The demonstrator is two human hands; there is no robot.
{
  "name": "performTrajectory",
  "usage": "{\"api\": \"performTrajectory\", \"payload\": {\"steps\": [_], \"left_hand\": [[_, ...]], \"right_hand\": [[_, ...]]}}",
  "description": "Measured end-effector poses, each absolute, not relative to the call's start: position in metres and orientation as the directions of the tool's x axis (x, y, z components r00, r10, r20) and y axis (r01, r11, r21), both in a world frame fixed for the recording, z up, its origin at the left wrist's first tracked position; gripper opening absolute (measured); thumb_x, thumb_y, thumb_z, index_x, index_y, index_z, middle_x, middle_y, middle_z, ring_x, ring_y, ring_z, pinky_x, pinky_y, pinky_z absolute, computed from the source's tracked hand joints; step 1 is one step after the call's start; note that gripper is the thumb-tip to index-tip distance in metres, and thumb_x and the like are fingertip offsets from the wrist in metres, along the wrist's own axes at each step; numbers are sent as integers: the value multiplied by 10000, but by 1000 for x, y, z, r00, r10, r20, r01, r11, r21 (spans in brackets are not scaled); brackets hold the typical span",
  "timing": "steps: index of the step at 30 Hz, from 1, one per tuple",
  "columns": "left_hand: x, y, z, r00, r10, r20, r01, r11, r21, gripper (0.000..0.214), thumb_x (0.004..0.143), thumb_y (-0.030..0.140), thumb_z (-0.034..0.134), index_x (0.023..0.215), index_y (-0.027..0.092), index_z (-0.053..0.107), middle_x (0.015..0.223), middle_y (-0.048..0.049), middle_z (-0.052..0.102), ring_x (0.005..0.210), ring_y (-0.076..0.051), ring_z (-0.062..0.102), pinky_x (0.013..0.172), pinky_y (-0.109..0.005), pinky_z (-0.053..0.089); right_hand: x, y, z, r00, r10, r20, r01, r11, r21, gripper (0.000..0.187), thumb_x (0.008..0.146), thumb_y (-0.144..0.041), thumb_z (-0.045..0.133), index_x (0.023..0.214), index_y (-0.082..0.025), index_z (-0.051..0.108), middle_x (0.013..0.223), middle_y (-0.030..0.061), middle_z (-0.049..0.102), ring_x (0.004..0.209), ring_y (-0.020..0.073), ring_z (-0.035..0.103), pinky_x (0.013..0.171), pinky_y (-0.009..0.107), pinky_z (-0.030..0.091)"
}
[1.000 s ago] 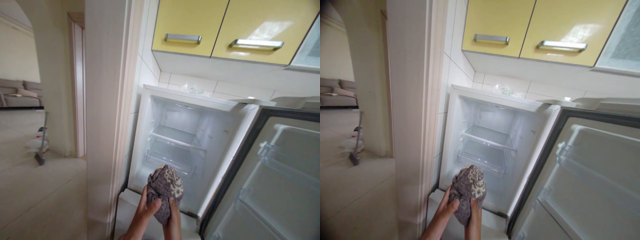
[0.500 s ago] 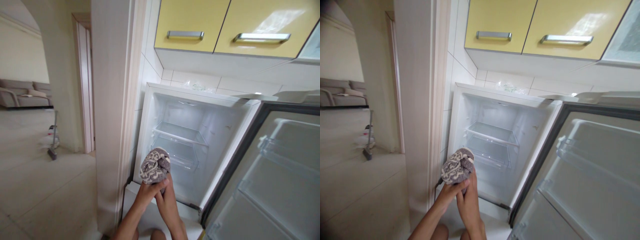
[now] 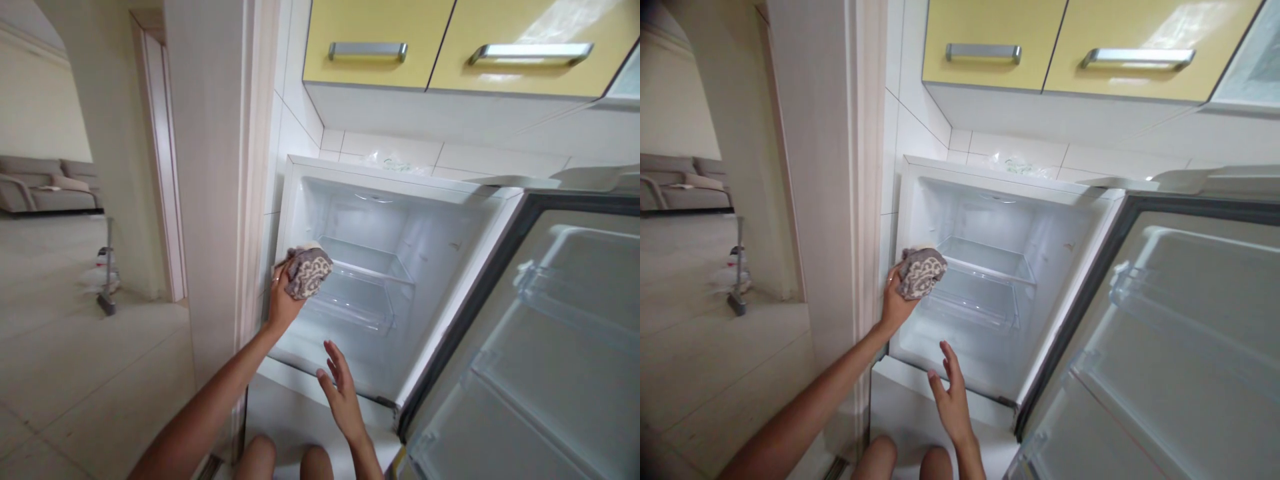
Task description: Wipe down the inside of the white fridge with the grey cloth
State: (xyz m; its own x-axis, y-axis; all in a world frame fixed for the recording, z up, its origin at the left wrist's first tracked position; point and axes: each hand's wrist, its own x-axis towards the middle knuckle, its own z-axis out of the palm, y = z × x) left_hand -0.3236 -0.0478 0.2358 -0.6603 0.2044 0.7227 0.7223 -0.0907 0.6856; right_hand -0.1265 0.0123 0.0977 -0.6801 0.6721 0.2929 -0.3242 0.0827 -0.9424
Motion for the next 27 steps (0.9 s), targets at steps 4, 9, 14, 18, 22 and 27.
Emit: {"api": "performTrajectory", "payload": {"steps": [4, 9, 14, 18, 22, 27], "left_hand": [[-360, -31, 245, -410, 543, 733, 897, 91, 433, 710, 755, 164, 762, 1435, 149, 558, 1425, -157, 615, 1337, -278, 574, 1177, -429, 440], [-389, -9, 234, -324, 755, 569, 946, 243, 216, 643, 787, 181, 744, 1409, 153, 586, 1339, -180, 653, 1248, -305, 616, 1103, -423, 489], [-407, 16, 232, -314, 824, 472, 947, 310, 87, 670, 824, 200, 679, 1470, 175, 504, 1324, -185, 652, 1242, -328, 621, 1050, -438, 513], [-420, 45, 237, -377, 837, 398, 916, 401, 24, 615, 850, 219, 614, 1443, 123, 486, 1224, -209, 703, 1148, -358, 682, 941, -459, 557], [-433, 75, 235, -414, 843, 343, 893, 449, -26, 500, 883, 295, 593, 1342, 101, 552, 1180, -221, 719, 1109, -365, 708, 913, -453, 563], [-448, 108, 224, -414, 853, 318, 890, 453, -57, 498, 871, 254, 604, 1344, 101, 574, 1238, -234, 704, 1140, -371, 694, 956, -454, 548]], "right_hand": [[-131, 31, 61, -603, 762, 237, -221, 125, -967, 544, 776, -495, 824, 1247, -237, 738, 1402, 115, 656, 1325, 281, 588, 1176, 490, 432], [-144, 63, 0, -416, 873, 254, -90, 238, -967, 479, 765, -540, 759, 1090, -189, 784, 1202, 140, 747, 1138, 306, 686, 1076, 482, 513], [-149, 88, -58, -385, 870, 309, 94, 370, -924, 514, 815, -550, 573, 1061, -153, 786, 1170, 167, 757, 1138, 351, 699, 1086, 529, 507], [-152, 99, -80, -369, 863, 345, 207, 438, -875, 482, 829, -502, 518, 1018, -148, 785, 1130, 168, 764, 1109, 369, 708, 1058, 552, 516], [-157, 107, -98, -321, 867, 381, 246, 465, -851, 466, 862, -546, 519, 928, -172, 789, 991, 142, 780, 982, 349, 733, 960, 514, 561], [-170, 107, -118, -235, 858, 456, 156, 497, -854, 521, 905, -652, 546, 909, -192, 790, 941, 115, 786, 890, 302, 744, 843, 440, 587]]}}
